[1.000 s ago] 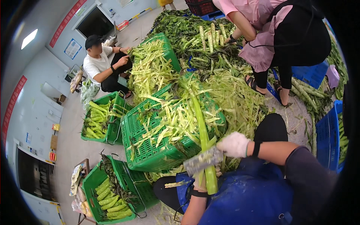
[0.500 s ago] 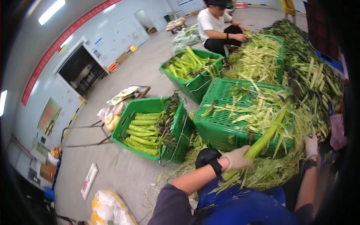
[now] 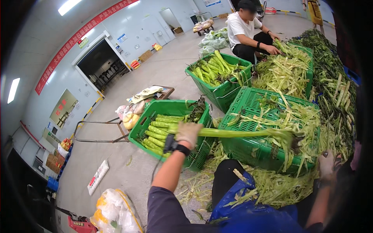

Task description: The person peels celtuce stalks with a hand tool, rotating each one to reach all sides before placing it into a green crate.

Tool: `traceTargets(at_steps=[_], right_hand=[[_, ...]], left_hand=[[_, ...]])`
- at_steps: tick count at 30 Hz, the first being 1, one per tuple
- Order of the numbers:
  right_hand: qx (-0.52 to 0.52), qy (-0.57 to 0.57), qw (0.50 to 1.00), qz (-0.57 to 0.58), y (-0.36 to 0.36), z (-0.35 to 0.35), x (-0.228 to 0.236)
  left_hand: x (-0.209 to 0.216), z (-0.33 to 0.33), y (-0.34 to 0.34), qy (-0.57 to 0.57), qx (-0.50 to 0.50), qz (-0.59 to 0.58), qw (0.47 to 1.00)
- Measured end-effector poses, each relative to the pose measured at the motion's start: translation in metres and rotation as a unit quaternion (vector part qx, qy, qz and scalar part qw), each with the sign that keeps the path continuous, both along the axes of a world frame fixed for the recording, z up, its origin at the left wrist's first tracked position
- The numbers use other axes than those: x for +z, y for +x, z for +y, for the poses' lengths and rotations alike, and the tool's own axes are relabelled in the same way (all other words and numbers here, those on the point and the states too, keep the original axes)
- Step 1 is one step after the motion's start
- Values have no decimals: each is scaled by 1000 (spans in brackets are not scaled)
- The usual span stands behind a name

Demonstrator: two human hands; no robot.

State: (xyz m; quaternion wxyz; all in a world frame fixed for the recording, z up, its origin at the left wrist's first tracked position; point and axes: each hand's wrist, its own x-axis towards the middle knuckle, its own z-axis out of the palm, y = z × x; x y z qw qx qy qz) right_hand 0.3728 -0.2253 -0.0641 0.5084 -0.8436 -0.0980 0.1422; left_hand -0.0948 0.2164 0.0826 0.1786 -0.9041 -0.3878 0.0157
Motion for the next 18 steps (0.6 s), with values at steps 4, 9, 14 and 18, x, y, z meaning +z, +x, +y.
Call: traceTargets(at_steps=[4,9,14,18], right_hand=[[1,-2,1000,-24,5,1,-18],[51,-51,997,-28,17,3,-30],[52,-87,993,-52,14,9,-31],[60,-89,992,-69,27,4,-49]], left_hand=[[24,19,-73,-31,143,11,989],[13,11,-124,-80,228,-110,964],[2,16,-161,-174,333,-303,876],[-29,47,-185,-165,409,-358,823]])
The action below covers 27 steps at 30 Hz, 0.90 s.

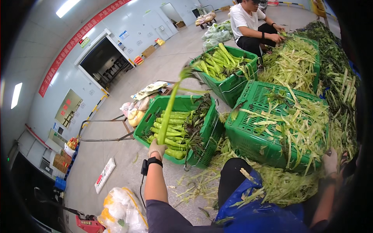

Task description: The person peels celtuce stalks with a hand tool, rotating each one to reach all sides before placing it into a green crate.

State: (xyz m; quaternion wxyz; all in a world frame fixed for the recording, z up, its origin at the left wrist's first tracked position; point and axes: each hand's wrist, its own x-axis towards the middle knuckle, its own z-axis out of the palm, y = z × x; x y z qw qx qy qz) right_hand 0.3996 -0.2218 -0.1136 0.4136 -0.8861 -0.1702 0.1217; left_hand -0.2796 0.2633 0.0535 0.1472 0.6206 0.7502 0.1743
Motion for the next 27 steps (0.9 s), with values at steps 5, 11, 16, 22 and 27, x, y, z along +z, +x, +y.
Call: traceTargets(at_steps=[5,11,16,22,27], right_hand=[[10,9,1000,-2,-11,11,14],[42,-8,999,10,-20,24,29],[14,71,996,-49,-28,7,25],[35,12,999,18,-66,28,88],[69,-70,994,-57,-71,-4,143]], left_hand=[[-30,31,30,84,126,-226,962],[-58,-17,163,85,-99,-239,962],[-46,-101,300,77,-296,-181,935],[-70,-201,394,69,-524,-175,831],[-67,-259,436,38,-641,-120,757]])
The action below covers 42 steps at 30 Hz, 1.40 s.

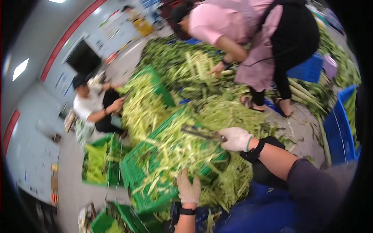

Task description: The person peels celtuce stalks with a hand tool, rotating each one to reach all sides before placing it into a green crate.

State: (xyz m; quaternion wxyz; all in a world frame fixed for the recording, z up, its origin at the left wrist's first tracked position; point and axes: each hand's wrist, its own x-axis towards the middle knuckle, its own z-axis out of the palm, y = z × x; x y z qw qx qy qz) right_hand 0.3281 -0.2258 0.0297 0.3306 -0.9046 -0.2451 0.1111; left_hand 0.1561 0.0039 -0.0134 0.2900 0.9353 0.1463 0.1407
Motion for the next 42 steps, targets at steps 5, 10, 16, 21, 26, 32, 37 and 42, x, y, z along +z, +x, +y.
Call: traceTargets(at_steps=[5,10,16,21,26,32,37,42], right_hand=[[-36,-35,998,29,10,-73,47],[-51,-123,985,108,51,-129,25],[-99,-207,968,100,67,-175,-87],[31,-230,931,281,59,-184,-170],[38,-248,913,322,57,-196,-163],[-76,-190,932,298,45,-192,-144],[-114,-190,908,355,58,-216,-249],[-146,-158,914,345,66,-224,-307]], left_hand=[[-17,-22,42,41,-95,29,994],[-35,-17,81,183,-133,-4,974],[-50,-12,88,212,-121,-30,969],[-7,-26,83,208,-144,139,958],[-15,-25,84,237,-140,116,954],[-30,-6,88,269,-126,89,951],[-29,-21,88,282,-137,135,940],[-29,-26,85,255,-129,168,943]])
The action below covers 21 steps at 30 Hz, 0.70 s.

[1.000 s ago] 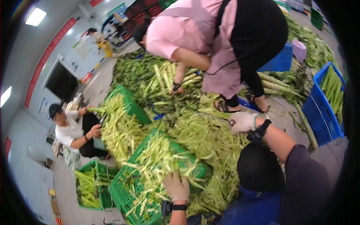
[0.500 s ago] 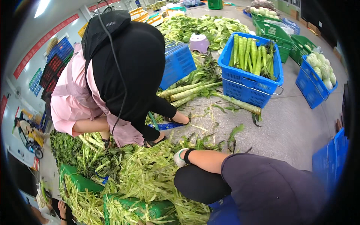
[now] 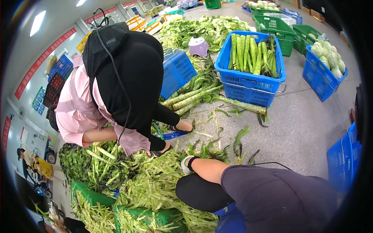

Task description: The person peels celtuce stalks with a hand tool, rotating each one to reach all sides before placing it into a green crate.

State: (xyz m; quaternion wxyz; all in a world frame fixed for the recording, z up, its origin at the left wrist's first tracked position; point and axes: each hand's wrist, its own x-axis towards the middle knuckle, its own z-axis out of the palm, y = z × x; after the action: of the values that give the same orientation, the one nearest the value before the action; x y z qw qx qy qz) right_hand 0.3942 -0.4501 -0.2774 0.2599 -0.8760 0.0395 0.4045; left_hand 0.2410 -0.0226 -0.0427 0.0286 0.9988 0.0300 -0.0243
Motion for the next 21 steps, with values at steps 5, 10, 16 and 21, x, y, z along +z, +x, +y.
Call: traceTargets(at_steps=[5,10,16,21], right_hand=[[65,-25,997,-34,-23,23,132],[61,-70,978,-187,-36,6,123],[1,17,974,-228,-11,-41,115],[-9,12,982,-186,-9,-49,118]], left_hand=[[26,-13,-10,-5,66,35,997],[-71,52,4,165,-54,-118,978],[-31,6,18,-40,61,-179,981],[-18,2,3,-86,98,-223,966]])
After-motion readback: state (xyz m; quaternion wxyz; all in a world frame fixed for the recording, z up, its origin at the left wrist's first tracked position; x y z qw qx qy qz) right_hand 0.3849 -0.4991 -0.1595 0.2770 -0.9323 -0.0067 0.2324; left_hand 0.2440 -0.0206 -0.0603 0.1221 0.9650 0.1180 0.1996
